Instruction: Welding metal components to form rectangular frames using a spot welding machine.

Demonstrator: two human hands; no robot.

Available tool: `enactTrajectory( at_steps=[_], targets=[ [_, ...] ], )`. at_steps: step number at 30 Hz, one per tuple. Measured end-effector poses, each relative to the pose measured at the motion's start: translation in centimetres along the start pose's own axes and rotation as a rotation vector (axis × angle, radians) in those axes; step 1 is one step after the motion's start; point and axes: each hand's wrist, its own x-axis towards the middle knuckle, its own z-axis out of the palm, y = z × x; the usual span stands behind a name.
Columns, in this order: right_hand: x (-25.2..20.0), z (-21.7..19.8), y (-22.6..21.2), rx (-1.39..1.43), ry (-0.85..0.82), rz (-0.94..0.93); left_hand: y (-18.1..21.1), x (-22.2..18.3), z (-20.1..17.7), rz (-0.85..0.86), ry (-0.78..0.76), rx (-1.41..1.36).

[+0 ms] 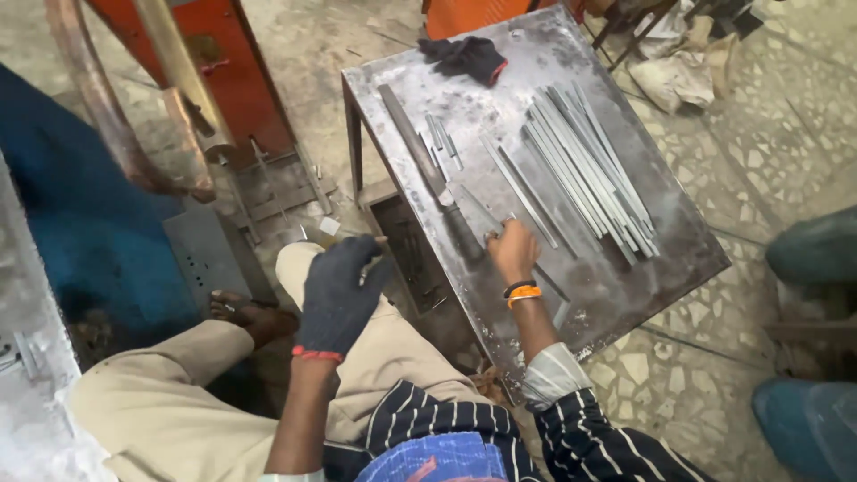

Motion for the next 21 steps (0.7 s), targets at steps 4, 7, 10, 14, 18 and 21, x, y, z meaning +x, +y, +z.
enactTrajectory(
  at_steps=[4,7,10,14,18,21],
  targets=[
    [0.4,2.0,2.2,-0.024,0.008,0.013,1.5,0.0,0.4,-0.069,-0.082,-0.032],
    [0.8,2.7,2.4,-0.045,0.039,-0.031,0.9,-0.4,0.9,-0.081,-0.083,-0.085],
    [-1.1,-1.9,-1.9,-0.083,0.052,-0.062,-0.3,-1.3,1.7,-0.036,-0.07,-0.057],
    [-5.5,-10.6,-10.5,0.033,0.102,-0.203,-0.2,-1.0,2.5,-0.092,-0.076,-0.048],
    [-9.6,-11.6,-16.5,0.361,-0.192,-0.274,0.9,-1.0,3.0,-0.161,0.028,-0.119],
    [-10.8,-10.8,-18.5,0.66,-0.248,-0.472,0.0,-1.5,3.0,-0.222,0.215,-0.178]
  ],
)
